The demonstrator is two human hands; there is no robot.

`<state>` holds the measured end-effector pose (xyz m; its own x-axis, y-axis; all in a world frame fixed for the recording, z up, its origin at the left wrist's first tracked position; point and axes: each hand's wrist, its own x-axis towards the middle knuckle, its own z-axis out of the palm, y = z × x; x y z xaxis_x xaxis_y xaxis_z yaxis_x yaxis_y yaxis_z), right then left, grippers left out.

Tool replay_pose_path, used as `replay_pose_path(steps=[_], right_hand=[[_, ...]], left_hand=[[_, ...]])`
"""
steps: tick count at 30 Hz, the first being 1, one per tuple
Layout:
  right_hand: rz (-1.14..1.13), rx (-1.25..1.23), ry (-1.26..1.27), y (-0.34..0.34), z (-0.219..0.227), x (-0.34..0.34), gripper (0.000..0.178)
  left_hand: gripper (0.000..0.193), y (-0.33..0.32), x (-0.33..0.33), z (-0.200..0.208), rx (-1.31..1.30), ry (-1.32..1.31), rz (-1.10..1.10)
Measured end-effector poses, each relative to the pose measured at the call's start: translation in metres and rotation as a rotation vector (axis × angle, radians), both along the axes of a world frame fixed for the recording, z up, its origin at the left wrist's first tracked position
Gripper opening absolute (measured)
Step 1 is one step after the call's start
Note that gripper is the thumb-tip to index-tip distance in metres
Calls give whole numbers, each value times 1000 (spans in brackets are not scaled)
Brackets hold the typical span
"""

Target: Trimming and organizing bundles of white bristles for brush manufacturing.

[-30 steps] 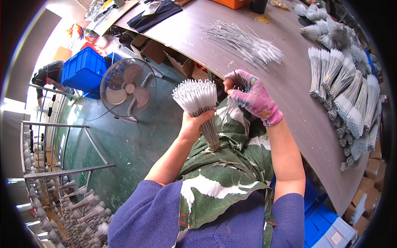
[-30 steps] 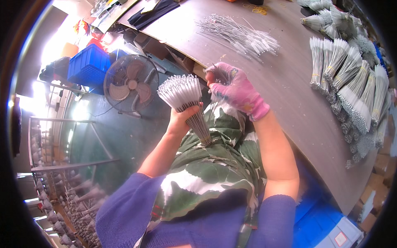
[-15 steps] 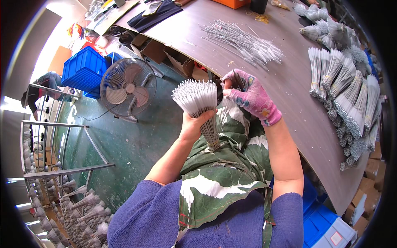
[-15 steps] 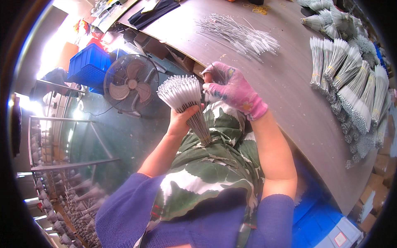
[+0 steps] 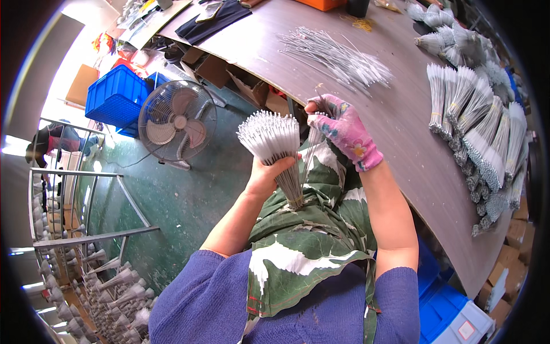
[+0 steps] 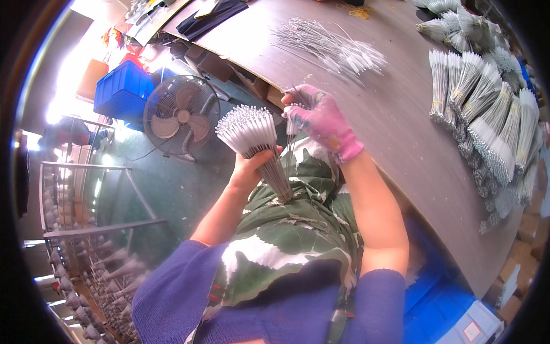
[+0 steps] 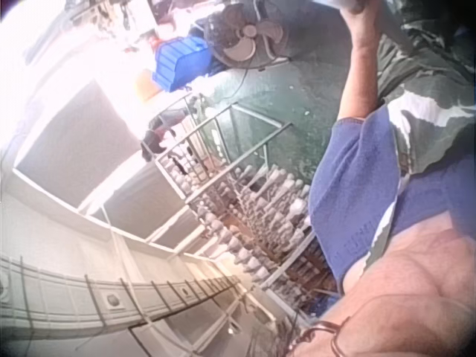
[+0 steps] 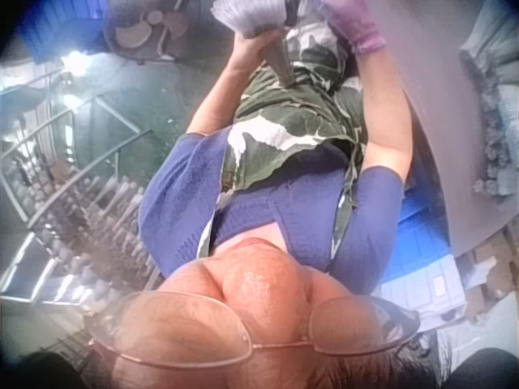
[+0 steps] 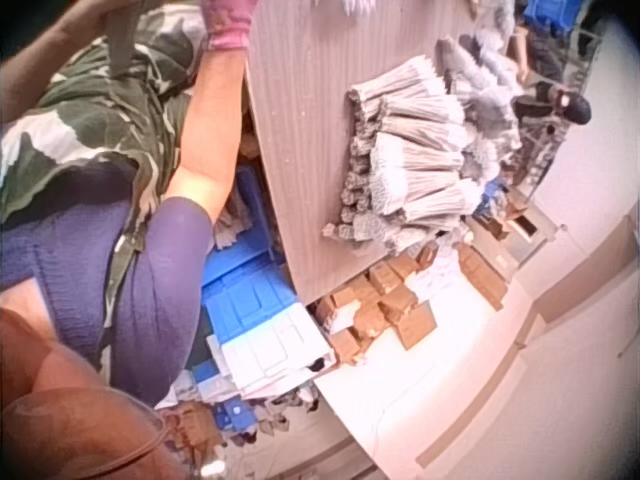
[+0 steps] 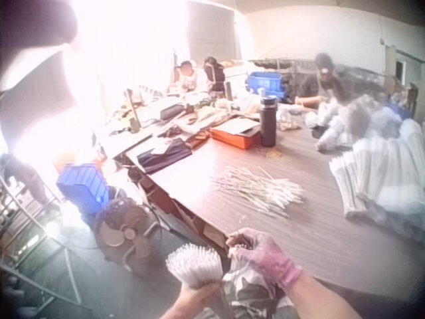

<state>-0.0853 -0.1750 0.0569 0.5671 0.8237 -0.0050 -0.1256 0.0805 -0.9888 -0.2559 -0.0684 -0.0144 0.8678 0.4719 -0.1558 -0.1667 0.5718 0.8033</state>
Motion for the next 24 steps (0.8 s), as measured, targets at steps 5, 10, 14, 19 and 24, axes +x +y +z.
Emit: replay_pose_path(steps=[5, 10, 14, 19, 24], right_hand=[[-26, -75, -30, 13, 3, -6, 16], [-19, -80, 21, 20, -5, -1, 15], [-3, -106, 48, 22, -6, 0, 15], [22, -34, 75, 17, -5, -5, 15], [-54, 7, 103, 23, -8, -13, 17]], left_hand=[[38, 3, -2, -2, 9, -50, -69], [38, 2, -1, 2, 64, -71, -144], [34, -7, -2, 6, 105, -62, -66], [31, -11, -5, 3, 110, -31, 46], [33, -13, -7, 1, 207, 10, 91]])
